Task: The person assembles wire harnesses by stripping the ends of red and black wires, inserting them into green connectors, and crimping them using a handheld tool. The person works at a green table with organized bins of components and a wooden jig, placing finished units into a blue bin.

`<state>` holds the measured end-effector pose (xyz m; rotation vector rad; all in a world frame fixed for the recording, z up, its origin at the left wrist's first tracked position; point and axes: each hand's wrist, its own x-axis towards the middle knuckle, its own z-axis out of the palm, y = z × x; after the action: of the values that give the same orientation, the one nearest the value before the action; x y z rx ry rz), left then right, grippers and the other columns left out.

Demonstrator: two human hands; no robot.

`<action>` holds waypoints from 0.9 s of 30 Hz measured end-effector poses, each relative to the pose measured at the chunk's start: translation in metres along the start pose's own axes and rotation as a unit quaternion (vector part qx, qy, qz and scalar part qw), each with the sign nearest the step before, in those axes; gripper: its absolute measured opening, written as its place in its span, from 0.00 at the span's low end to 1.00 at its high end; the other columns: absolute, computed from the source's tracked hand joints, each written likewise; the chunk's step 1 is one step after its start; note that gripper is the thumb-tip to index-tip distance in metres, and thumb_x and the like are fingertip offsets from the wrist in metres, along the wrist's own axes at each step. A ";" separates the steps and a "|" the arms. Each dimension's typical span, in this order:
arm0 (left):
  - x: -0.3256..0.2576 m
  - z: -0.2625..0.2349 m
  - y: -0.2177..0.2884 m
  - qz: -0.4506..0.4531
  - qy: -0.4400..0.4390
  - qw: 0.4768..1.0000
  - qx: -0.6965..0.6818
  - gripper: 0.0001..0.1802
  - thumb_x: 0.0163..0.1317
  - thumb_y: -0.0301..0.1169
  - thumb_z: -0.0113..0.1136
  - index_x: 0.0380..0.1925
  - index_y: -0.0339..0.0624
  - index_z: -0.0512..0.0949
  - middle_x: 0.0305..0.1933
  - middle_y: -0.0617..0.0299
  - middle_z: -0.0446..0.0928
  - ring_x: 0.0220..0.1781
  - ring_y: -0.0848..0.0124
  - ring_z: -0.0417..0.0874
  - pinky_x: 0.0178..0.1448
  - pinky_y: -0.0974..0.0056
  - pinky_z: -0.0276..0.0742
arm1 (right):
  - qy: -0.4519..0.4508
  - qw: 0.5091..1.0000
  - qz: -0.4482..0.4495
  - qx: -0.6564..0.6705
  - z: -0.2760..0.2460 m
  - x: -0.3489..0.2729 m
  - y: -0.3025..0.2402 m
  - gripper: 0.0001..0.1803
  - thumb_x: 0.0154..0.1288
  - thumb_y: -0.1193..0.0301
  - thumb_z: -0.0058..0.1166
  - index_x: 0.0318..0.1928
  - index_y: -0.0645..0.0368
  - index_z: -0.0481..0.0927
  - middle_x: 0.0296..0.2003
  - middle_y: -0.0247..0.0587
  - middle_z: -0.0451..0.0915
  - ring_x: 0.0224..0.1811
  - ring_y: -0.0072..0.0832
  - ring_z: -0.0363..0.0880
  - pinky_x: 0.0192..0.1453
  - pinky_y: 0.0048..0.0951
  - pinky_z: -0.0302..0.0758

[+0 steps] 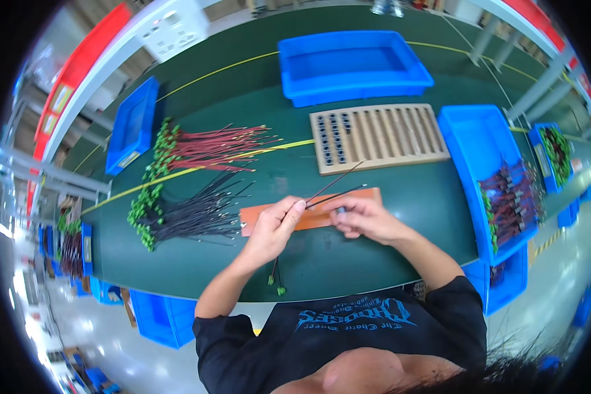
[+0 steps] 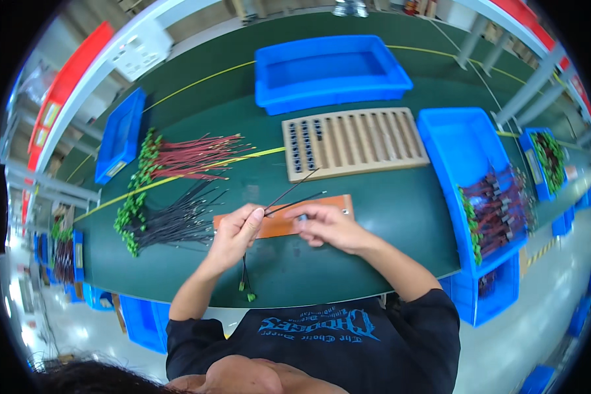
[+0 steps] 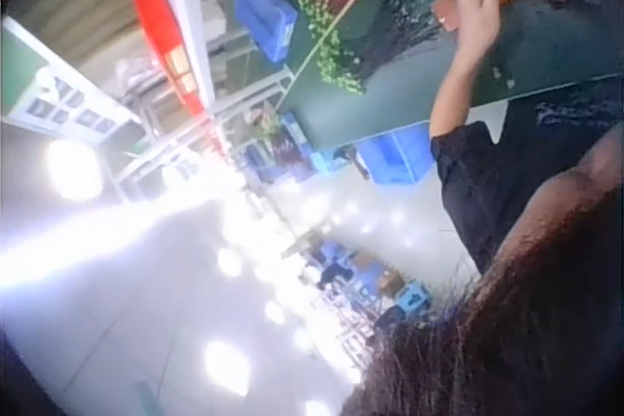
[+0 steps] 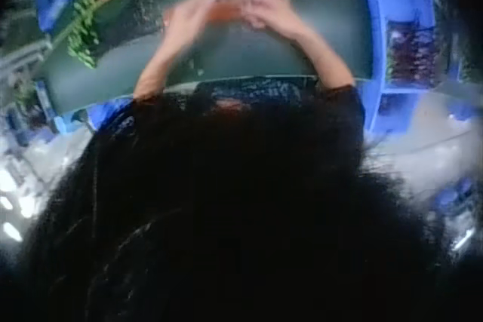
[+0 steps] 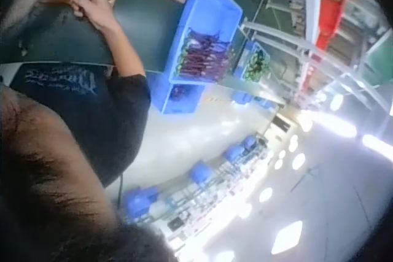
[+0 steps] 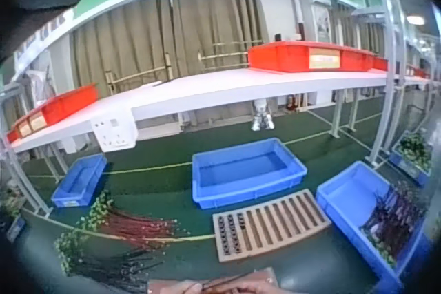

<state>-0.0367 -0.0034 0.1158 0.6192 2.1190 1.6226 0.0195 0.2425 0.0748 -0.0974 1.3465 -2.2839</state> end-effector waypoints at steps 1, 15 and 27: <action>0.001 0.008 -0.004 -0.032 -0.019 0.999 -0.026 0.18 0.82 0.41 0.49 0.48 0.37 0.80 0.22 0.76 0.63 0.21 0.85 0.61 0.25 0.73 0.56 | 0.008 0.999 -0.032 0.006 0.002 -0.003 0.003 0.17 0.81 0.67 0.48 0.63 0.61 0.77 0.36 0.31 0.77 0.32 0.15 0.71 0.33 0.18 0.67; -0.014 0.051 -0.056 -0.166 -0.105 0.941 -0.277 0.14 0.81 0.35 0.48 0.46 0.35 0.77 0.19 0.61 0.72 0.11 0.77 0.64 0.15 0.71 0.60 | 0.174 0.973 -0.136 -0.062 -0.020 0.001 0.018 0.18 0.81 0.65 0.51 0.55 0.68 0.84 0.28 0.31 0.80 0.23 0.14 0.72 0.22 0.18 0.63; -0.015 0.040 -0.058 -0.173 -0.169 0.932 -0.270 0.13 0.81 0.34 0.47 0.44 0.35 0.76 0.20 0.57 0.75 0.13 0.74 0.71 0.16 0.71 0.66 | 0.192 0.966 -0.141 -0.102 -0.024 0.003 0.019 0.16 0.81 0.65 0.51 0.52 0.65 0.86 0.28 0.32 0.81 0.22 0.14 0.72 0.24 0.19 0.65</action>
<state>-0.0075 0.0065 0.0499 0.2911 1.3555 1.6475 0.0165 0.2531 0.0463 0.0995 1.8704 -2.4780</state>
